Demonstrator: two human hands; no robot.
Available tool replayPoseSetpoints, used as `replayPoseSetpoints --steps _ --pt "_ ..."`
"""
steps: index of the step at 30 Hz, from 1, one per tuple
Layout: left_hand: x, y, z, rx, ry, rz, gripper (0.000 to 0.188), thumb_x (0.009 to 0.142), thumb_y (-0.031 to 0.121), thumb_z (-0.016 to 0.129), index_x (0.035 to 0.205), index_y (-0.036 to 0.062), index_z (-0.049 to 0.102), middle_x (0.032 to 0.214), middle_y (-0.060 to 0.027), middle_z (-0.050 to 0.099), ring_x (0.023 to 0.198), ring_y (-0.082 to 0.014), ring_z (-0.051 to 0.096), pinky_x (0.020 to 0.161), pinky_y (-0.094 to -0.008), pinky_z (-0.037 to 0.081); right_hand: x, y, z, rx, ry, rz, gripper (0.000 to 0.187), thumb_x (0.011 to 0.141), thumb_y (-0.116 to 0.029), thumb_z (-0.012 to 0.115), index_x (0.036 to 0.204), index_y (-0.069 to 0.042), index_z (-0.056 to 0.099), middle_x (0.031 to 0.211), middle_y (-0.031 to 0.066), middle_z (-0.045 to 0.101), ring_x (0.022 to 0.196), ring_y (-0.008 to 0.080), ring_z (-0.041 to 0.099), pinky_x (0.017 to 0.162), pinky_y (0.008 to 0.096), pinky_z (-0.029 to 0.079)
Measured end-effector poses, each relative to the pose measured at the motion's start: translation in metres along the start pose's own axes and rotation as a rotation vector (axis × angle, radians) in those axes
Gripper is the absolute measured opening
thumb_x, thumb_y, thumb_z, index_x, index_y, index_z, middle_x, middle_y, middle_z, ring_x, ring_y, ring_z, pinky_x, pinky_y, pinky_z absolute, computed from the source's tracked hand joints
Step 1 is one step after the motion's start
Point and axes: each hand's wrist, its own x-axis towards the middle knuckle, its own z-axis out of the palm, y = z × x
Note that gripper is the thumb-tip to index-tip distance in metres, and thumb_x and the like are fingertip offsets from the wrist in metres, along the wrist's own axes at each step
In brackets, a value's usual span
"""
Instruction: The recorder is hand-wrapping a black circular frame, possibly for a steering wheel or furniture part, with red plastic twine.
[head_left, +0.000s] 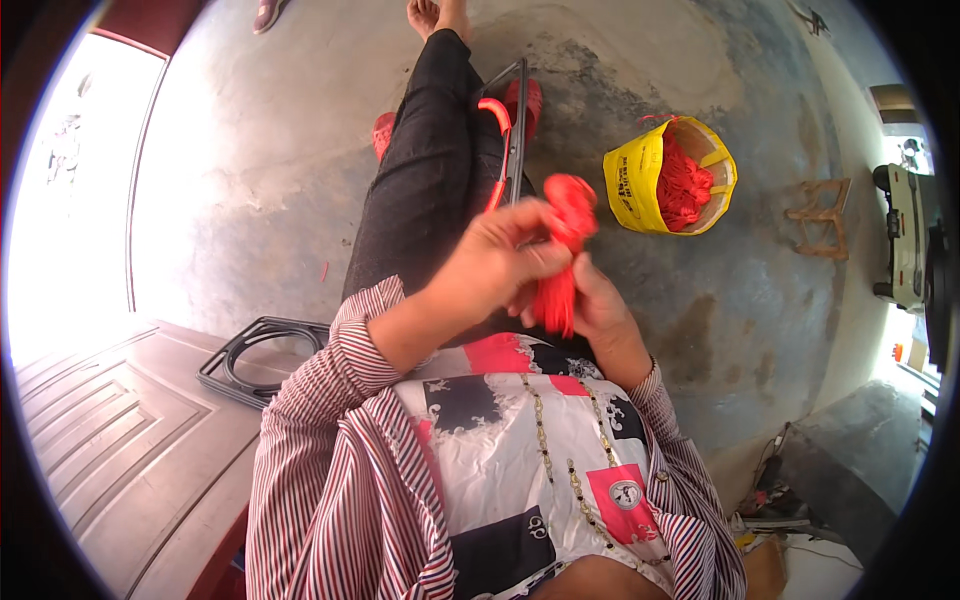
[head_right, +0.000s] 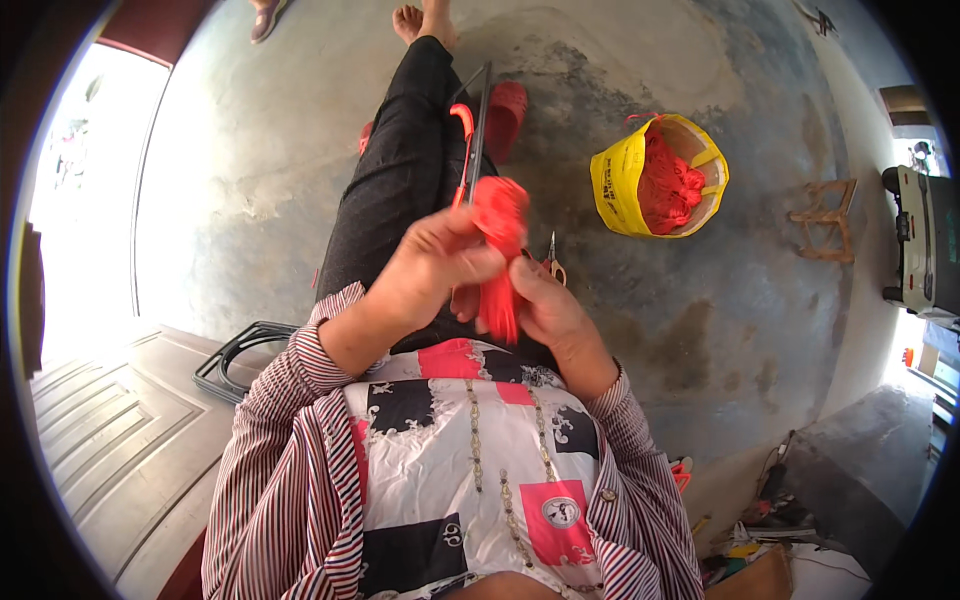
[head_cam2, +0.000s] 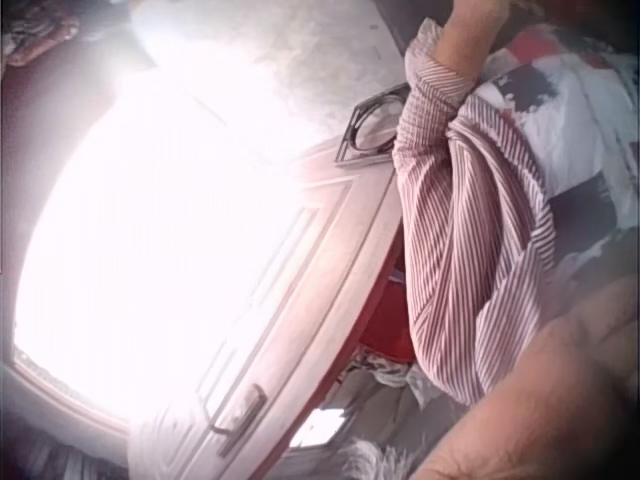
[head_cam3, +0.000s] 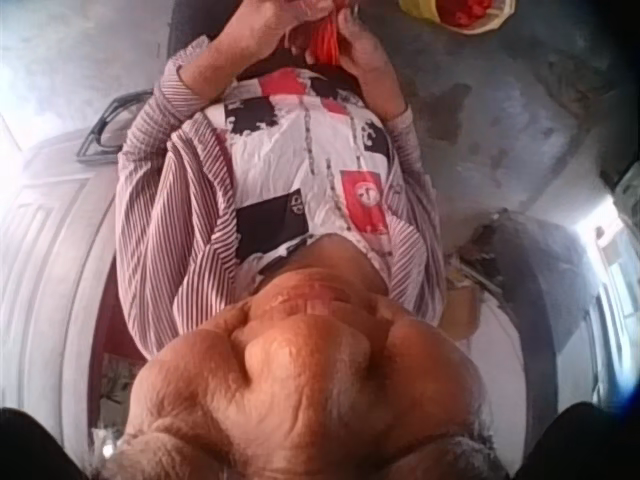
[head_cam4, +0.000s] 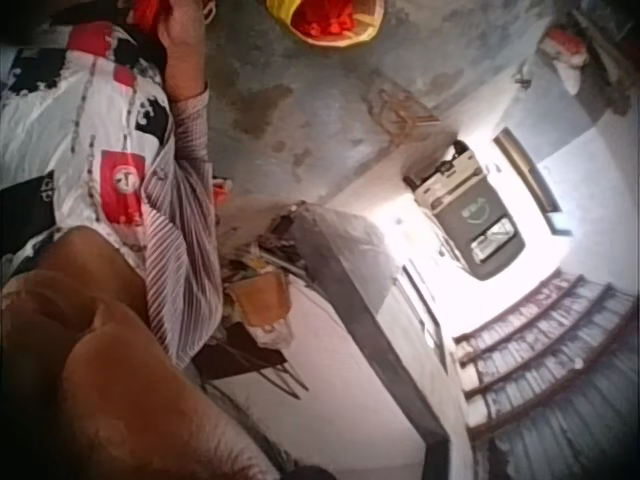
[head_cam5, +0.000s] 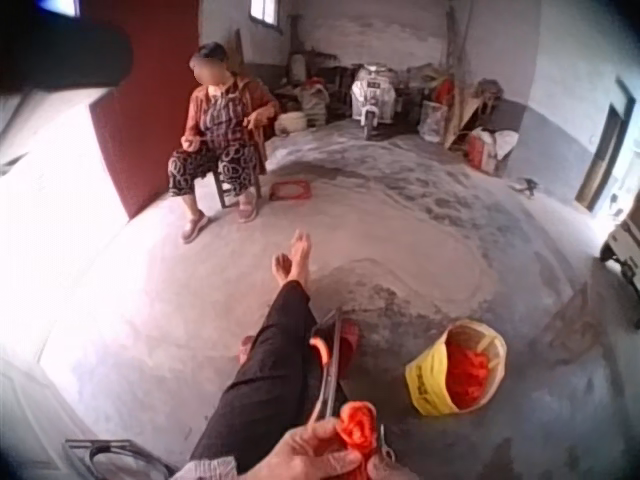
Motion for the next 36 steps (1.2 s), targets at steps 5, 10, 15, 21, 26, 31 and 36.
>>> replayPoseSetpoints --steps 5,10,15,21,26,31,36 --pt "0.009 0.029 -0.046 -0.214 0.232 0.406 0.036 0.089 -0.001 0.054 0.124 0.0048 0.056 0.105 -0.0064 0.061 0.098 -0.0212 0.061 0.089 -0.0365 0.051 0.022 -0.034 -0.052 0.029 0.161 -0.182 0.046 0.094 -0.041 0.054 0.111 0.001 0.060 0.071 -0.0013 0.046 0.053 0.0067 0.032 0.043 0.0213 0.022" --pt "0.014 0.014 -0.092 1.334 0.148 0.440 0.039 0.076 -0.002 0.060 0.114 0.0044 0.063 0.100 -0.0091 0.062 0.095 -0.0233 0.062 0.083 -0.0320 0.051 0.055 -0.049 -0.057 -0.796 0.367 0.022 0.030 0.082 -0.022 0.072 0.104 -0.002 0.065 0.087 0.0011 0.056 0.069 0.0107 0.052 0.060 0.0220 0.041" --pt "0.033 -0.025 -0.075 1.364 0.139 0.247 0.028 0.071 -0.002 0.065 0.099 0.0020 0.063 0.093 -0.0147 0.062 0.089 -0.0278 0.064 0.078 -0.0321 0.051 0.069 -0.022 -0.055 -1.218 0.092 -0.038 0.040 0.074 -0.022 0.078 0.105 0.002 0.066 0.100 0.0113 0.062 0.095 0.0234 0.061 0.085 0.0316 0.047" --pt "0.054 -0.037 -0.081 1.007 0.400 0.442 0.030 0.071 0.000 0.065 0.101 0.0006 0.058 0.098 -0.0154 0.060 0.095 -0.0280 0.062 0.085 -0.0341 0.050 0.051 -0.045 -0.057 -1.373 0.289 -0.323 0.033 0.074 -0.018 0.077 0.099 0.000 0.065 0.113 0.0137 0.060 0.106 0.0243 0.059 0.093 0.0322 0.045" --pt "0.072 -0.050 -0.086 -0.048 0.189 -0.227 0.040 0.073 0.005 0.051 0.112 -0.0020 0.054 0.102 -0.0084 0.059 0.096 -0.0186 0.058 0.090 -0.0295 0.044 0.000 -0.091 -0.063 -0.266 0.260 -0.591 0.040 0.074 -0.015 0.069 0.110 -0.005 0.056 0.135 0.0151 0.050 0.126 0.0286 0.046 0.108 0.0466 0.034" --pt "0.063 -0.051 -0.064 -0.049 0.274 -0.241 0.042 0.070 0.003 0.049 0.111 -0.0012 0.054 0.093 -0.0032 0.053 0.089 -0.0141 0.050 0.085 -0.0237 0.038 -0.091 -0.142 -0.095 -0.088 0.252 -0.835 0.041 0.080 -0.021 0.063 0.116 -0.005 0.051 0.121 0.0127 0.053 0.114 0.0264 0.050 0.099 0.0462 0.040" --pt "0.062 -0.058 -0.063 -0.033 0.295 -0.200 0.045 0.070 0.001 0.048 0.114 -0.0008 0.053 0.092 -0.0019 0.048 0.087 -0.0132 0.047 0.082 -0.0233 0.037 -0.070 -0.132 -0.080 -0.044 0.396 -0.723 0.033 0.082 -0.019 0.059 0.111 -0.004 0.055 0.112 0.0123 0.061 0.086 0.0201 0.055 0.072 0.0393 0.048"
